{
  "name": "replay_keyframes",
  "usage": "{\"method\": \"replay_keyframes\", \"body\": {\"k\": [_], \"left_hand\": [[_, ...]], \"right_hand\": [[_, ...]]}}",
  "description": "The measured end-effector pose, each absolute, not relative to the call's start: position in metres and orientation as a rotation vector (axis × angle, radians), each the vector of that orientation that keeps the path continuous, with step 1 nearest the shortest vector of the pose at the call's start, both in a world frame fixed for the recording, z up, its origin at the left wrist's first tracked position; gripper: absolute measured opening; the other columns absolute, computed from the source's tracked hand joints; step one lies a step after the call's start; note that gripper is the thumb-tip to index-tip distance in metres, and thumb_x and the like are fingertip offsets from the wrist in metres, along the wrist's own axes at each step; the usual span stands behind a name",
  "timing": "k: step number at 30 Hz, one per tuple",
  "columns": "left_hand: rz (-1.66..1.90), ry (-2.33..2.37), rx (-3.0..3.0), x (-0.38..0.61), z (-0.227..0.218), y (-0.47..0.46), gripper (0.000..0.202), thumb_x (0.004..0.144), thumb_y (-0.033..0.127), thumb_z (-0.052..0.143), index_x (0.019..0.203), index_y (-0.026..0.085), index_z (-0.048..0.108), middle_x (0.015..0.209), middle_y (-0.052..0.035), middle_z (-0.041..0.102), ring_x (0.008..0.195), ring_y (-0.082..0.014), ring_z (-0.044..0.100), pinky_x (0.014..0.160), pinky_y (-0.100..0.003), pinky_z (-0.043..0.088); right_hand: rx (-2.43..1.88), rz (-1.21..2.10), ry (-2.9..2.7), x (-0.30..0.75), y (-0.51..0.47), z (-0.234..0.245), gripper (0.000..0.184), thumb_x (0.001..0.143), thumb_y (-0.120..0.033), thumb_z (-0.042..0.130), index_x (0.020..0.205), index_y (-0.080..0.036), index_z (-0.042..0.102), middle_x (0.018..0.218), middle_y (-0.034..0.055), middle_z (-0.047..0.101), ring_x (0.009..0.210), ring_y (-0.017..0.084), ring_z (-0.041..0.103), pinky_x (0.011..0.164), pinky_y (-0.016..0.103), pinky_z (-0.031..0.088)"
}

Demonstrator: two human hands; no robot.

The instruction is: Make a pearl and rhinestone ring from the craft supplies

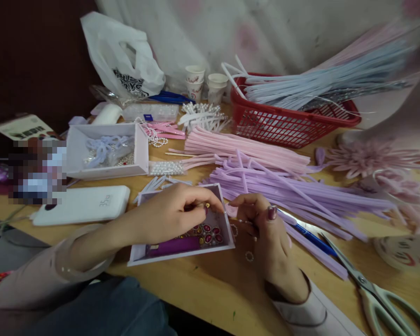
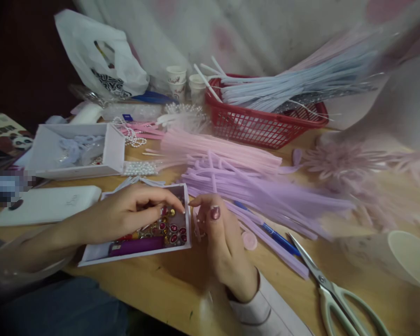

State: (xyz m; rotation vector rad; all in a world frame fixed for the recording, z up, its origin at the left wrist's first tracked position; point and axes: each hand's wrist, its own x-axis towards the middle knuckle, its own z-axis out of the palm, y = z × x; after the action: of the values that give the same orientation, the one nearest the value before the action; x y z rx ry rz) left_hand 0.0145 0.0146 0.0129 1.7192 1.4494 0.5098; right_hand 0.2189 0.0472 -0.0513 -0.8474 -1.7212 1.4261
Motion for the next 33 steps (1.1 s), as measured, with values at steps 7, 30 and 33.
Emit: {"method": "replay_keyframes", "body": {"k": [7,30,33], "left_hand": [[0.522,1.336,1.732,0.014,0.014,0.013,0.046,0.083,0.007,0.044,0.113,0.027,0.073,0.108,0.0064,0.075,0.093,-0.0129,0.067,0.081,-0.021,0.045],[0.516,1.425,1.649,0.008,0.011,0.016,0.044,0.082,0.011,0.041,0.105,0.026,0.076,0.073,0.0033,0.069,0.063,-0.0119,0.056,0.058,-0.02,0.039],[0.521,1.402,1.613,0.007,0.008,0.016,0.043,0.082,0.012,0.041,0.104,0.027,0.076,0.059,0.005,0.058,0.052,-0.0101,0.048,0.05,-0.019,0.034]], "right_hand": [[-0.845,1.459,-1.745,0.221,0.048,-0.044,0.055,0.099,-0.061,0.019,0.098,-0.022,0.058,0.057,-0.0063,0.04,0.049,0.01,0.038,0.05,0.026,0.028],[-0.537,2.143,-1.747,0.244,0.088,-0.013,0.051,0.065,-0.003,0.042,0.113,-0.021,0.046,0.091,0.0043,0.076,0.076,0.017,0.063,0.062,0.029,0.037],[-0.547,2.151,-1.749,0.244,0.088,-0.011,0.047,0.069,-0.004,0.043,0.113,-0.021,0.046,0.094,0.005,0.077,0.072,0.015,0.063,0.061,0.028,0.038]]}}
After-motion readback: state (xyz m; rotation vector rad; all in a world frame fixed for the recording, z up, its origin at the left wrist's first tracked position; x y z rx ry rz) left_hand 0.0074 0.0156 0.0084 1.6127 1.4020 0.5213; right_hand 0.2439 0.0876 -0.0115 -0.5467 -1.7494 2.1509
